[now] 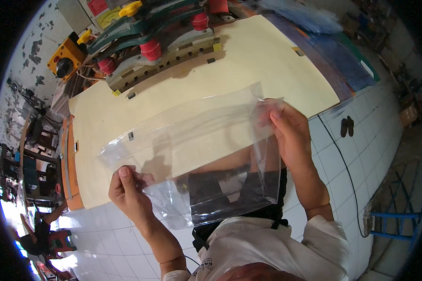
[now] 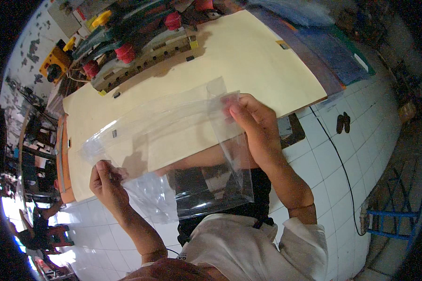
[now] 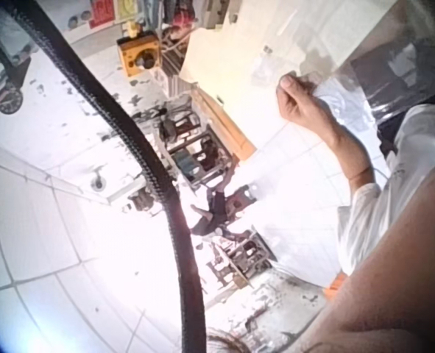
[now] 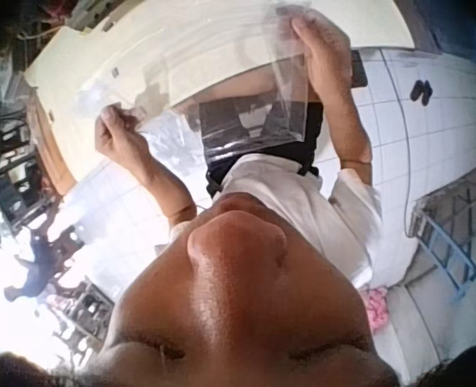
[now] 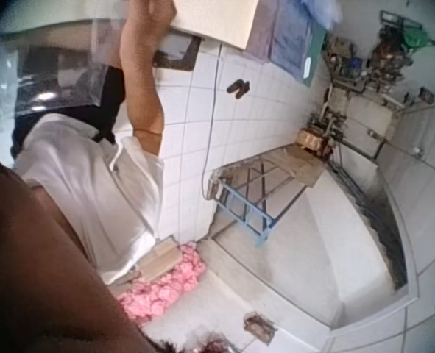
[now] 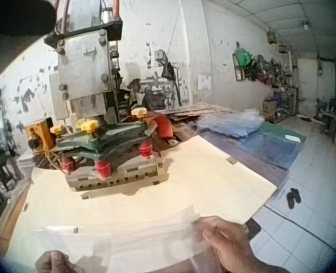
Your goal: The person opens and stretches a transparent plastic bag by hand, folds its corners, and flattens it along the work surface.
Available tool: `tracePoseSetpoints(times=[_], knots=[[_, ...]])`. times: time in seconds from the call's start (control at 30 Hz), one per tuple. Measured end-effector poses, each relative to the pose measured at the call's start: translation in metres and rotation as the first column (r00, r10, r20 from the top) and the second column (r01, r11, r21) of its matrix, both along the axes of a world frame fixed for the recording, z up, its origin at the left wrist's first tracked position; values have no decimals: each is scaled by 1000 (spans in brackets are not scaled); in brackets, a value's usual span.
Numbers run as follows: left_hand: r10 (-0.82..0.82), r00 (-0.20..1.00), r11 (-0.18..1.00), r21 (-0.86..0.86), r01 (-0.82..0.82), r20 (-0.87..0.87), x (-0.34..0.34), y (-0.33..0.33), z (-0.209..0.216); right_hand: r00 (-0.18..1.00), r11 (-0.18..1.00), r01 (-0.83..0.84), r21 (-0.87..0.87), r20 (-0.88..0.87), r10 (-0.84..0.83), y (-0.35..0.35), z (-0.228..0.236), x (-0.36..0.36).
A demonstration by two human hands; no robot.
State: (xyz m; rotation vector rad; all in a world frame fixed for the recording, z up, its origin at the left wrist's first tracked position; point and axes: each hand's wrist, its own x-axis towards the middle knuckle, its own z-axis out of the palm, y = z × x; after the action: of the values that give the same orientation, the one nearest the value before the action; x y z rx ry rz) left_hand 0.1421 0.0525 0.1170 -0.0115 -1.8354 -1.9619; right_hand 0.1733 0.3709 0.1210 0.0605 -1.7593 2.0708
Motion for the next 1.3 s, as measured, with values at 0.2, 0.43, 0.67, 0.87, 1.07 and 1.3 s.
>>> tracePoseSetpoints(times=[0.2, 0.43, 0.67, 0.87, 1.07, 1.3], knots=[[-103, 992, 993, 64, 99, 72, -6, 6, -16, 990, 989, 85, -122, 126, -70, 7, 13, -28], [-295, 933, 956, 68, 287, 206, -4, -2, -21, 977, 995, -35, -90, 206, 53, 20, 28, -48], [110, 917, 700, -624, -346, -384, -16, 32, 18, 965, 975, -217, -45, 142, 222, 2, 39, -71], [-127, 895, 219, -892, -395, -427, -47, 86, 85, 935, 953, -299, 46, 214, 283, -17, 49, -92], [-658, 748, 367, -830, 420, 87, -127, 93, 70, 910, 947, -320, -31, 268, 316, -23, 27, -123], [-692, 640, 455, -488, 745, 333, -166, 90, 16, 838, 923, -384, 26, 430, 336, -15, 7, -142]])
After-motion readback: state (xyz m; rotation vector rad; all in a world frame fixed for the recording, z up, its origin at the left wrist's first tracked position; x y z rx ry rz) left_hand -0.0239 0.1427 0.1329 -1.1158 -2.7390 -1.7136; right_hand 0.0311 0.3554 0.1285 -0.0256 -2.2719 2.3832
